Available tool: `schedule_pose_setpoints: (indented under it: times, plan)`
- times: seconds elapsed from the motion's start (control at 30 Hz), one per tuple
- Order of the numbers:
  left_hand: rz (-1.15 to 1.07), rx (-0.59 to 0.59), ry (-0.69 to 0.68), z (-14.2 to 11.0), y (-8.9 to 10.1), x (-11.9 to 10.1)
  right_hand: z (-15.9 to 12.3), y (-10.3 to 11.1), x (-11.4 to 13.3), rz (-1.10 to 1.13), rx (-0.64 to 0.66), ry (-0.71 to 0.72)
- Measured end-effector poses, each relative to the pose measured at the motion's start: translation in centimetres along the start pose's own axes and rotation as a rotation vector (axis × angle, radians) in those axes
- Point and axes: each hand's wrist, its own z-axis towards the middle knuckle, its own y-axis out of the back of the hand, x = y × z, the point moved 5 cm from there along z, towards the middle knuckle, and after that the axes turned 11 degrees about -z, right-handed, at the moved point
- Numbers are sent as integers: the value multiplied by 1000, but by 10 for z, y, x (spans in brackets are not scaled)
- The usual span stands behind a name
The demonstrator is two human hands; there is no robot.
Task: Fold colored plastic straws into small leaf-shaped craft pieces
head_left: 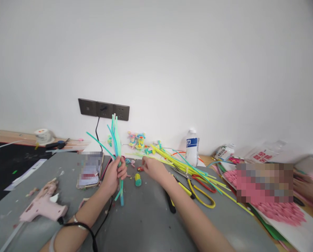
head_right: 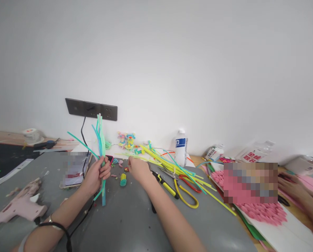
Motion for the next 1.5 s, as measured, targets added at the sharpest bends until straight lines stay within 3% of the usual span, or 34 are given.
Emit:
schedule_pose_setpoints:
  times: [0.27, 0.4, 0.5, 0.6, 0.7, 0.8, 0.97, 1.2, 1.4, 1.5]
  plan:
    - [-10, -8, -29, 0, 1, -1, -23, -16, 34, -47, 151, 6]
    - [-21, -8, -20, 0, 1, 0, -32, -12, 23, -27, 206, 34]
    - [-29, -9, -15, 0, 0, 0, -26, -3, 10, 56, 178, 78]
    - [-35, -14, -22, 0, 0, 0, -13, 2, 12, 207, 147, 212]
    - [-25, -16, -38, 0, 0, -1, -4, -6, 28, 370, 217, 400]
    - [-21, -21, -52, 1, 2, -2, 4, -15, 40, 464, 207, 473]
    - [-34, -23, -45, 2, 3, -1, 17, -12, 30, 555, -59, 333]
    - [-40, -12, -50, 1, 1, -2, 13, -13, 29, 573, 23, 439]
    - [-46, -21, -35, 2, 3, -1, 21, -5, 0, 443, -167, 234]
    - [-44, -11, -23, 2, 3, 0, 22, -11, -22, 327, -129, 173]
